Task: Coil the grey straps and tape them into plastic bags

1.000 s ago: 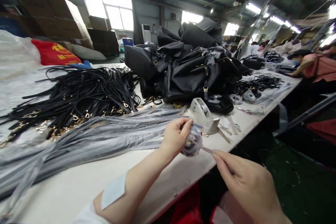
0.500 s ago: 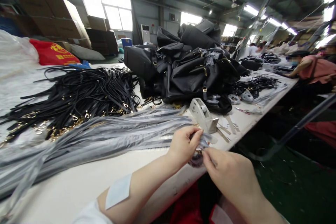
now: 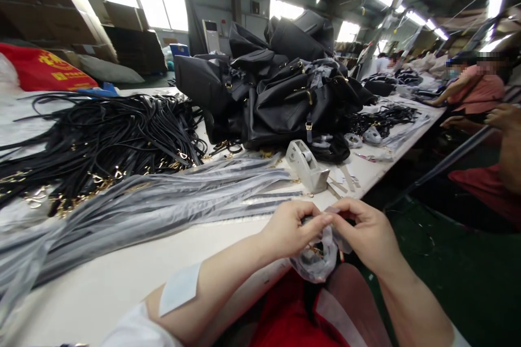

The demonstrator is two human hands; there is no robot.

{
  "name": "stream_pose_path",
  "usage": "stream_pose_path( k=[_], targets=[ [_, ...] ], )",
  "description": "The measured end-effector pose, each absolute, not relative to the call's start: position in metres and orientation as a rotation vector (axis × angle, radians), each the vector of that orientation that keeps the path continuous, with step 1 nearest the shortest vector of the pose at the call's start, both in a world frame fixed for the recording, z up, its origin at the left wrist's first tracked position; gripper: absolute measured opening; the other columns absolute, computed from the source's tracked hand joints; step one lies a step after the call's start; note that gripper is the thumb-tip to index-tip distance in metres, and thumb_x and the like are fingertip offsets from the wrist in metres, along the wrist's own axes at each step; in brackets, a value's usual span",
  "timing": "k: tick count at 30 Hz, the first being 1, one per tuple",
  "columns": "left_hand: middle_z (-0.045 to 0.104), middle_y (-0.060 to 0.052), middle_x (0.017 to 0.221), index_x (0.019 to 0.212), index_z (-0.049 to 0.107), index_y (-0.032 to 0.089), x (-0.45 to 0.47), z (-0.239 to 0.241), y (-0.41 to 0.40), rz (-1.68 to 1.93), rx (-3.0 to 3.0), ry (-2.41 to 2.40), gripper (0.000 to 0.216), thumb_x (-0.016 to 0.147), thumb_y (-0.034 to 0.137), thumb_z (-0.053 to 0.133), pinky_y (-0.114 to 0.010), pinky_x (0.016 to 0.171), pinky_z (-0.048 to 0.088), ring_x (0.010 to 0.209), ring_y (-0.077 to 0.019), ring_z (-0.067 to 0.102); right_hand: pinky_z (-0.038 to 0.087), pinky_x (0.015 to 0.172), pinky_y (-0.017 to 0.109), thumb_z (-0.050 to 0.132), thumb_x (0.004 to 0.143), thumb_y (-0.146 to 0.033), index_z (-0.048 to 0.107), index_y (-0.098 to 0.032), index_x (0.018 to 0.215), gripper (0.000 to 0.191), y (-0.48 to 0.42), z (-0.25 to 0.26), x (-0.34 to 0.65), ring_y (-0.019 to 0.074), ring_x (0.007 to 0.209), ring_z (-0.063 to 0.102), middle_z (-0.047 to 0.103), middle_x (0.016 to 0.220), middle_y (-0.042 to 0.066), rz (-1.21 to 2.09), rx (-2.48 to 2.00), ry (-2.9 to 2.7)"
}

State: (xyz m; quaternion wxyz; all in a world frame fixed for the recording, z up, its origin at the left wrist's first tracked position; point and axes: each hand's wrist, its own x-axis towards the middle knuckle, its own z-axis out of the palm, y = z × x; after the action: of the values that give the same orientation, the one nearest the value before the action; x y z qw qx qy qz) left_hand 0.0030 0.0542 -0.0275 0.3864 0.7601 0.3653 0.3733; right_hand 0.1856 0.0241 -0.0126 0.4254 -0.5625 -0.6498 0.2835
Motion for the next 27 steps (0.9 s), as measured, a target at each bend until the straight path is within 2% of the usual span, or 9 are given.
stream_pose_path(
  k=[3, 7, 11, 14, 17, 20, 23, 27],
  targets=[
    [0.063, 0.003, 0.066, 0.073, 0.068, 0.015, 0.004, -0.027, 0.051, 0.976, 1.913, 0.953, 0.029, 0.076, 0.043, 0.074, -0.019, 0.060, 0.037, 0.062, -0.0095, 0.053, 0.047, 0.054, 0.024, 0.069, 0.082, -0.046, 0.068, -0.018, 0.076, 0.028, 0.033, -0.027, 0.186, 0.0171, 0.060, 0.061, 0.068, 0.068, 0.002, 0.817, -1.393, -1.533],
    [0.065, 0.001, 0.068, 0.072, 0.069, 0.015, 0.003, -0.025, 0.052, 1.008, 1.909, 0.832, 0.018, 0.082, 0.031, 0.069, -0.019, 0.061, 0.039, 0.063, -0.0094, 0.055, 0.050, 0.061, 0.028, 0.054, 0.089, -0.056, 0.069, -0.017, 0.070, 0.046, 0.043, -0.038, 0.190, 0.0178, 0.060, 0.060, 0.065, 0.061, 0.002, 1.180, -1.347, -1.463],
    [0.066, 0.000, 0.070, 0.072, 0.068, 0.016, 0.006, -0.026, 0.050, 0.998, 1.933, 0.669, 0.017, 0.084, 0.029, 0.067, -0.020, 0.068, 0.043, 0.067, -0.0108, 0.058, 0.053, 0.062, 0.030, 0.076, 0.072, -0.042, 0.073, -0.015, 0.075, 0.027, 0.044, -0.045, 0.183, 0.0192, 0.061, 0.062, 0.069, 0.067, 0.003, 1.592, -1.229, -1.326],
    [0.065, -0.002, 0.077, 0.073, 0.068, 0.017, 0.008, -0.029, 0.050, 1.028, 1.931, 0.742, 0.018, 0.085, 0.030, 0.066, -0.021, 0.074, 0.045, 0.076, -0.0129, 0.059, 0.051, 0.058, 0.028, 0.076, 0.073, -0.045, 0.074, -0.015, 0.084, 0.032, 0.041, -0.049, 0.178, 0.0195, 0.063, 0.064, 0.072, 0.074, 0.005, 1.553, -1.197, -1.212],
    [0.062, -0.003, 0.086, 0.074, 0.066, 0.018, 0.008, -0.030, 0.052, 1.068, 1.900, 0.934, 0.017, 0.085, 0.030, 0.066, -0.023, 0.082, 0.046, 0.088, -0.0154, 0.059, 0.053, 0.071, 0.028, 0.072, 0.079, -0.049, 0.075, -0.017, 0.092, 0.034, 0.038, -0.047, 0.180, 0.0210, 0.078, 0.068, 0.074, 0.084, 0.005, 1.304, -1.225, -1.215],
    [0.060, 0.002, 0.072, 0.080, 0.064, 0.018, 0.006, -0.031, 0.054, 0.855, 1.815, 0.967, 0.023, 0.089, 0.039, 0.059, -0.022, 0.069, 0.046, 0.071, -0.0127, 0.059, 0.053, 0.079, 0.030, 0.069, 0.084, -0.048, 0.077, -0.019, 0.096, 0.033, 0.034, -0.042, 0.186, 0.0229, 0.085, 0.068, 0.076, 0.089, 0.004, 1.068, -1.317, -1.406],
    [0.058, 0.004, 0.060, 0.080, 0.065, 0.018, 0.006, -0.031, 0.054, 0.700, 1.795, 0.998, 0.028, 0.091, 0.042, 0.056, -0.020, 0.056, 0.038, 0.057, -0.0103, 0.054, 0.055, 0.076, 0.033, 0.059, 0.091, -0.053, 0.077, -0.018, 0.102, 0.041, 0.031, -0.039, 0.190, 0.0238, 0.083, 0.069, 0.076, 0.092, 0.007, 1.164, -1.300, -1.506],
    [0.065, 0.002, 0.069, 0.074, 0.068, 0.018, 0.008, -0.030, 0.051, 0.748, 1.936, 1.109, 0.023, 0.085, 0.037, 0.064, -0.022, 0.058, 0.035, 0.063, -0.0114, 0.055, 0.055, 0.086, 0.035, 0.051, 0.096, -0.054, 0.076, -0.020, 0.106, 0.044, 0.026, -0.037, 0.192, 0.0246, 0.094, 0.070, 0.076, 0.102, 0.010, 1.368, -1.153, -1.409]
  ],
)
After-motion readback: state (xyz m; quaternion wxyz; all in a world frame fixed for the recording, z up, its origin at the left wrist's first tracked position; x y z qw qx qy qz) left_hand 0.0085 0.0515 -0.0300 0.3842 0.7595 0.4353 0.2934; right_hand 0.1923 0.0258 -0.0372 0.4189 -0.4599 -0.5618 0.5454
